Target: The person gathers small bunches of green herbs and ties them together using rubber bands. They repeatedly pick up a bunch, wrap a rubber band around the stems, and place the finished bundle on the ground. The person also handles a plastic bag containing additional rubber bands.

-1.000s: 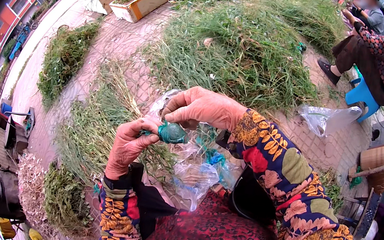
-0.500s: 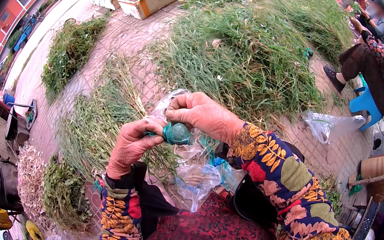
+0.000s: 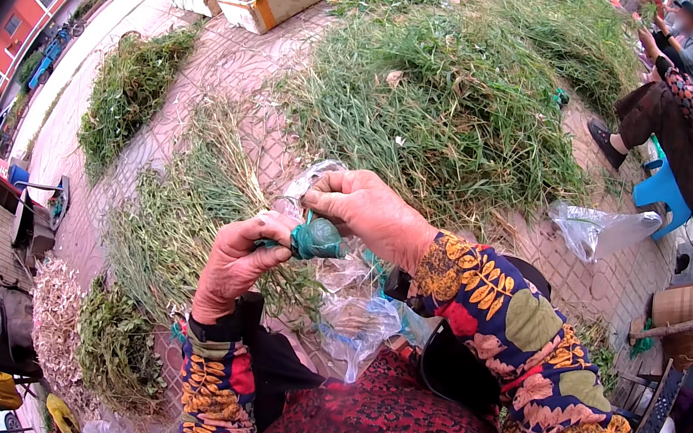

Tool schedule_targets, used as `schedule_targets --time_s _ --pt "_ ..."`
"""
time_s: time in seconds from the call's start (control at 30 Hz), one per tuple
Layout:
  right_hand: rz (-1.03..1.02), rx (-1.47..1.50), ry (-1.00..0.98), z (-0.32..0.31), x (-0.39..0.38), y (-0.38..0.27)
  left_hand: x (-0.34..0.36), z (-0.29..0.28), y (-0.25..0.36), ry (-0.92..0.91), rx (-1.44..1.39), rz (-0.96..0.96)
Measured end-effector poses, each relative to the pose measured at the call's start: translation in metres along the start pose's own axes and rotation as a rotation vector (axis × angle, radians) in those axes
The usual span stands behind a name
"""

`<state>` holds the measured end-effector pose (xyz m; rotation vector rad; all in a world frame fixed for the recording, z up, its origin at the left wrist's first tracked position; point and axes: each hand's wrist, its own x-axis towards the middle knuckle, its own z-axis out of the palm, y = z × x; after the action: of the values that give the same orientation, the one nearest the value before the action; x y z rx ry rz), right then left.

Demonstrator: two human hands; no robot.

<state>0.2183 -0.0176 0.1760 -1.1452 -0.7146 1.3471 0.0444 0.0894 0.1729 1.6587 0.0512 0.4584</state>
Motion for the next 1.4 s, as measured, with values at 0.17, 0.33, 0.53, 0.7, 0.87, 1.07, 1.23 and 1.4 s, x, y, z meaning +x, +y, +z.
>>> schedule_targets --time_s 0.17,0.33,0.53,0.7,0.87,1.07,1.23,1.4 --pt "0.079 0.200 -0.059 0.001 -0.008 -0.015 -0.004 -0.002 0.003 0.022 0.036 0.032" --pt "0.215 0.037 -0.134 0.000 -0.010 -0.019 -0.004 -0.002 0.003 -0.004 0.070 0.023" --pt "0.144 -0.023 -0.068 -0.002 -0.002 -0.008 -0.001 0.001 0.006 -0.032 0.099 0.019" --pt "0.010 -0.003 -0.065 0.002 0.003 0.003 0.000 0.001 0.001 -0.009 0.147 0.000" --pt "-0.114 -0.143 0.011 0.010 0.001 -0.004 -0.002 0.005 0.001 0.283 0.308 0.023" --pt "-0.147 -0.233 -0.085 0.035 -0.001 0.013 -0.030 0.024 -0.009 0.682 -0.568 -0.237" --pt "-0.258 -0.406 -0.066 0.045 -0.001 0.031 -0.053 0.030 -0.021 0.770 -0.779 -0.287" --pt "-0.290 -0.435 -0.048 0.050 -0.011 0.034 -0.061 0.031 -0.019 0.769 -0.737 -0.386"
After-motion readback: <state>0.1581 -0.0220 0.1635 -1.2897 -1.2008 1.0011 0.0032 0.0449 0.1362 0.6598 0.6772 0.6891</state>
